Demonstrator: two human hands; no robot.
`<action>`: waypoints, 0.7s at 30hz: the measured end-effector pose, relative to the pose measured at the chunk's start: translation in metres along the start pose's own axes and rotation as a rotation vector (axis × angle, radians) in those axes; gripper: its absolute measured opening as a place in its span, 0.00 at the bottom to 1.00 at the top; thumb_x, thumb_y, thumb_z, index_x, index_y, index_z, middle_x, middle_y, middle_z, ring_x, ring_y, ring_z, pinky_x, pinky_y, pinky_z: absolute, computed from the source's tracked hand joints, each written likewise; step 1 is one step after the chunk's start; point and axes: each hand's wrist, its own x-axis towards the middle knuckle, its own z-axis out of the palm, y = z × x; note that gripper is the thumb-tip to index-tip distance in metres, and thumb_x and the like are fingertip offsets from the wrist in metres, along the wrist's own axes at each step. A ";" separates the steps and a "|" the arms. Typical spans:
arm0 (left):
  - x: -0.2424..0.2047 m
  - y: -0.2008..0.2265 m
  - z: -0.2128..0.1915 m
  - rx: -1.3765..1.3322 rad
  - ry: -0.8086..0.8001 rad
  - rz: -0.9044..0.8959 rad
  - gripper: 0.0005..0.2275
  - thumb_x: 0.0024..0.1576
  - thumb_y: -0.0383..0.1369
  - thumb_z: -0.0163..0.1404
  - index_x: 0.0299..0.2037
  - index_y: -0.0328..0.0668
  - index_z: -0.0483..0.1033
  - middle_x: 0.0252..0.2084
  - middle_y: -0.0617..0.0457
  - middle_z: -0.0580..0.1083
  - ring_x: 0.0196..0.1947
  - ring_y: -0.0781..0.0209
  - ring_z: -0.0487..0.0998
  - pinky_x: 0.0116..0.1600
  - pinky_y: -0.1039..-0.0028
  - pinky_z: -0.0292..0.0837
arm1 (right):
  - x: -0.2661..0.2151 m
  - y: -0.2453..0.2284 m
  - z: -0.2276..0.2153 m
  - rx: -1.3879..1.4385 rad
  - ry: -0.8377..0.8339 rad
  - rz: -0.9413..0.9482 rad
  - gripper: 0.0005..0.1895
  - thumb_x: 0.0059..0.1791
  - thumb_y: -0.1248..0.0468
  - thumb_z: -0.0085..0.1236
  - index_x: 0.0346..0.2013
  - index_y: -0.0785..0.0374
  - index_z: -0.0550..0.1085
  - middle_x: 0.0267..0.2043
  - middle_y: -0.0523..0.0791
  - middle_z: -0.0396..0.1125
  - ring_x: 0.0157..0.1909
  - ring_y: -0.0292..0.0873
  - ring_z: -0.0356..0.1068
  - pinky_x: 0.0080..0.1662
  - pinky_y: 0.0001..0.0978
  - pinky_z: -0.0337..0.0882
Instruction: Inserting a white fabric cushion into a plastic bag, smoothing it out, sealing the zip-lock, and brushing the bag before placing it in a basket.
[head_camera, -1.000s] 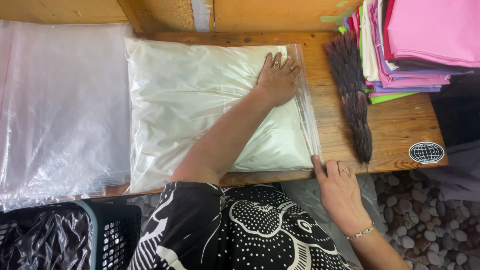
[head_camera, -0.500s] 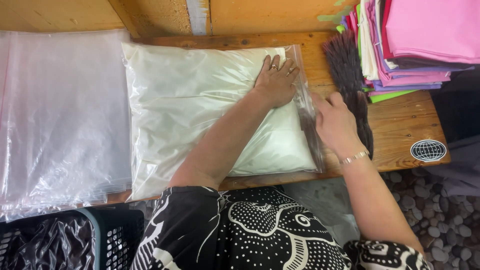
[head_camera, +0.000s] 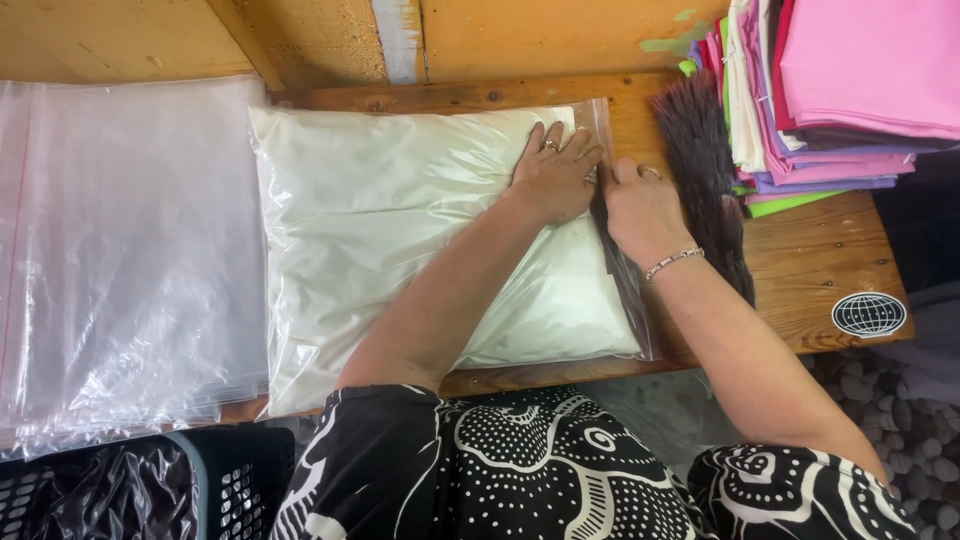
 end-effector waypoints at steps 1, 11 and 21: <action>0.001 0.001 0.000 -0.003 0.008 -0.004 0.28 0.62 0.42 0.28 0.76 0.62 0.52 0.80 0.58 0.47 0.79 0.41 0.42 0.77 0.49 0.26 | -0.005 0.001 0.004 -0.006 0.005 -0.006 0.22 0.50 0.63 0.46 0.58 0.56 0.77 0.44 0.46 0.64 0.45 0.53 0.73 0.43 0.44 0.72; 0.000 0.003 -0.002 0.052 -0.013 -0.007 0.28 0.63 0.44 0.25 0.76 0.61 0.52 0.80 0.59 0.46 0.79 0.42 0.41 0.77 0.49 0.24 | -0.104 -0.030 -0.046 -0.137 0.008 -0.103 0.18 0.46 0.65 0.46 0.47 0.59 0.78 0.39 0.44 0.67 0.43 0.49 0.72 0.41 0.41 0.70; -0.015 0.008 -0.011 0.038 -0.033 -0.002 0.33 0.62 0.58 0.25 0.77 0.59 0.50 0.80 0.58 0.45 0.79 0.42 0.39 0.77 0.49 0.21 | -0.204 -0.052 -0.090 -0.086 -0.146 -0.086 0.25 0.47 0.68 0.47 0.60 0.59 0.70 0.40 0.43 0.65 0.47 0.50 0.72 0.44 0.40 0.73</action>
